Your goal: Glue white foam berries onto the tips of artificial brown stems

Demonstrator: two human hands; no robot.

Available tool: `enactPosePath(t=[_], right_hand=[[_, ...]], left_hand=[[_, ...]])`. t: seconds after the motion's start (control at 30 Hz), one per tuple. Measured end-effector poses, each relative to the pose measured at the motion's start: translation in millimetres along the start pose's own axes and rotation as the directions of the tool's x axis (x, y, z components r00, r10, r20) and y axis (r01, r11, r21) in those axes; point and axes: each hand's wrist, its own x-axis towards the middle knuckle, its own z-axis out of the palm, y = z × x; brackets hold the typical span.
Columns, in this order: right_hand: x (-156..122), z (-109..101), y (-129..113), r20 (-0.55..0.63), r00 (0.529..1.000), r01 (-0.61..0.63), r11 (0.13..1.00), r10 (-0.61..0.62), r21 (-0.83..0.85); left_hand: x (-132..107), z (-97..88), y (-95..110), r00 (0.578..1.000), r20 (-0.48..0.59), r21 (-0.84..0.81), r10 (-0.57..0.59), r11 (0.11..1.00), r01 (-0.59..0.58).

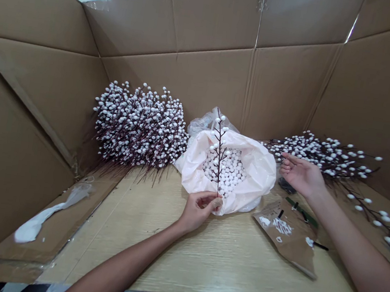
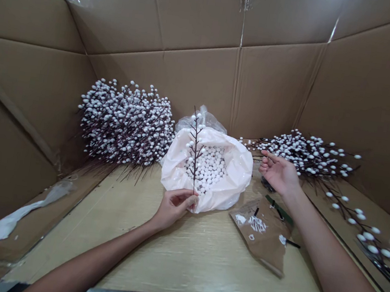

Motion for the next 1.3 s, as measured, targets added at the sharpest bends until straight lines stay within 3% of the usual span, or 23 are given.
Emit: enactPosePath(t=[1.3], right_hand=[[0.0,2.3,5.6,0.017,0.999,-0.039,0.999,0.039,0.005]], left_hand=[[-1.3,-0.8,0.6,1.000,-0.012,0.013,-0.011,1.000,0.011]])
